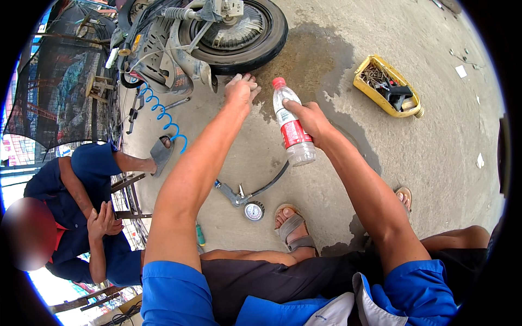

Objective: The person works on a motorcycle tire in a workshop, using a plastic bottle to apply liquid to the tire bead area. The person retrieves a yellow tool box from the floor, selects a small metal tool, and uses it to manipulate the tire bead while continuing to apply liquid from the bottle.

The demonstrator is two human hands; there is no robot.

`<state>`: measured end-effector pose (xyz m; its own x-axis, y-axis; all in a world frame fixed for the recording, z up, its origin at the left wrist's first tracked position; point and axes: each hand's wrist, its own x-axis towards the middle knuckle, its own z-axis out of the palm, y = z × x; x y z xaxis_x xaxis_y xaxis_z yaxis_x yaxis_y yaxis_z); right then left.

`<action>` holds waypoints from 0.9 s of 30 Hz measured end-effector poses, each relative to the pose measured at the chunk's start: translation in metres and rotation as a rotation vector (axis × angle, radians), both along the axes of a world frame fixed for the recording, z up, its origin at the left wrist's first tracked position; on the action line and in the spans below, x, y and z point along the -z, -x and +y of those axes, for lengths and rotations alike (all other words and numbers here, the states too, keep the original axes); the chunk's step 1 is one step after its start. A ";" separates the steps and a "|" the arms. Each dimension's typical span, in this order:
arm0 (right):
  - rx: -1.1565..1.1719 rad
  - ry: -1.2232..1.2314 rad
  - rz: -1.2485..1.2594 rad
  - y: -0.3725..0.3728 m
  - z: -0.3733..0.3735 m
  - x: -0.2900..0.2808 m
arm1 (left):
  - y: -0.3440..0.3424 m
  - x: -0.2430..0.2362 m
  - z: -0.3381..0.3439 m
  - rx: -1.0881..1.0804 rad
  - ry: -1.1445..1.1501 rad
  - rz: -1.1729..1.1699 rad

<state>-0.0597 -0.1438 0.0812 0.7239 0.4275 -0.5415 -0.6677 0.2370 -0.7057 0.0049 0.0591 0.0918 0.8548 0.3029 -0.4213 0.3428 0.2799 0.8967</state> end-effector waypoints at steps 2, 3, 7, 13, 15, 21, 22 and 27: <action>0.005 0.009 0.003 -0.001 0.000 0.000 | 0.000 0.000 -0.002 0.047 -0.016 0.012; 0.001 0.007 0.000 -0.001 0.000 -0.001 | 0.001 -0.001 -0.003 0.071 -0.024 0.018; 0.008 0.020 -0.023 -0.001 0.000 -0.007 | 0.004 -0.006 -0.005 0.120 -0.010 0.047; -0.059 0.040 -0.079 0.000 0.007 -0.009 | 0.006 -0.004 0.003 0.103 -0.039 0.067; -0.096 0.044 -0.093 0.002 0.011 -0.008 | 0.006 -0.004 0.008 0.089 -0.062 0.075; -0.123 0.050 -0.104 0.008 0.016 -0.018 | 0.006 0.002 0.022 0.028 -0.028 0.037; -0.078 0.064 -0.095 0.009 0.015 -0.020 | 0.007 0.000 0.020 0.024 -0.026 0.039; 0.035 0.037 -0.016 0.007 0.013 -0.006 | 0.009 -0.006 0.016 0.021 -0.024 0.033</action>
